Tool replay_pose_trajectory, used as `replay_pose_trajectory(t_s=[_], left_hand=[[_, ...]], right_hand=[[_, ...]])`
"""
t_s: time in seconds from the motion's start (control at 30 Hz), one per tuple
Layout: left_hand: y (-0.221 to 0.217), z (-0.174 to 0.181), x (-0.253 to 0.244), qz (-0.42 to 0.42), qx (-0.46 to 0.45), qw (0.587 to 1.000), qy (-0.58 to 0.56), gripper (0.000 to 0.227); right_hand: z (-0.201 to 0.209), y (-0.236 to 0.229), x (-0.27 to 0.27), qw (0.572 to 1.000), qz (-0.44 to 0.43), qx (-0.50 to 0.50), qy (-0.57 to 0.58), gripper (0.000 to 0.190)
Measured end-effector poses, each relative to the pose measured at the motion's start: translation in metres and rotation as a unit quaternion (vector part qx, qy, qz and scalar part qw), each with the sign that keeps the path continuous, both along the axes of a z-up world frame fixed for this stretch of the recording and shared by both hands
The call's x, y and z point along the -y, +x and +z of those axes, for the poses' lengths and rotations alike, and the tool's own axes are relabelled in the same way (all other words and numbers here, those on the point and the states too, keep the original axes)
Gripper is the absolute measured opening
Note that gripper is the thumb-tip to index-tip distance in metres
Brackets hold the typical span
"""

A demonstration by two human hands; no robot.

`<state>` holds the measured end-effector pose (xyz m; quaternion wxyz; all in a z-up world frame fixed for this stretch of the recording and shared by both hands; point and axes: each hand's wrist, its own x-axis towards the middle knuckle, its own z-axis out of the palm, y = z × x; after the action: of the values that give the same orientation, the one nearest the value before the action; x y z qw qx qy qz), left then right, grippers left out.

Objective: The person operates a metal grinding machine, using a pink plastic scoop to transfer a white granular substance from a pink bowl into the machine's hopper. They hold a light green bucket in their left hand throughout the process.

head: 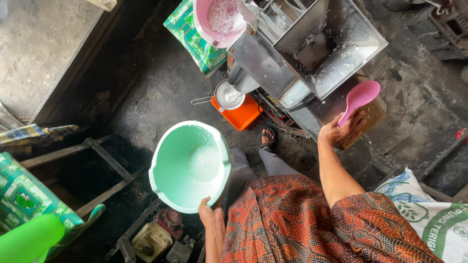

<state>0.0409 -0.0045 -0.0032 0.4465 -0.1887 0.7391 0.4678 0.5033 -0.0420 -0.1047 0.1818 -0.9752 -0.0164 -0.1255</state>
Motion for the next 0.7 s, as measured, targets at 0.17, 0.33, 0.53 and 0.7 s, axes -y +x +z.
replay_pose_trajectory(t_s=[0.17, 0.33, 0.53, 0.7], left_hand=[[-0.005, 0.003, 0.007, 0.031, -0.007, 0.999, -0.002, 0.059], [-0.01, 0.002, 0.013, 0.061, -0.014, 0.998, 0.009, 0.073], [-0.018, -0.001, 0.023, 0.059, 0.006, 0.998, 0.014, 0.072], [-0.026, -0.013, 0.033, 0.061, 0.004, 0.998, 0.025, 0.077]], right_hand=[[-0.002, 0.002, 0.002, 1.0, 0.013, 0.0, 0.014, 0.045], [-0.005, 0.004, 0.001, 1.0, 0.013, 0.019, 0.007, 0.044], [-0.004, 0.005, 0.003, 1.0, 0.014, 0.023, 0.001, 0.044], [-0.004, 0.004, 0.004, 1.0, -0.013, 0.001, 0.009, 0.045]])
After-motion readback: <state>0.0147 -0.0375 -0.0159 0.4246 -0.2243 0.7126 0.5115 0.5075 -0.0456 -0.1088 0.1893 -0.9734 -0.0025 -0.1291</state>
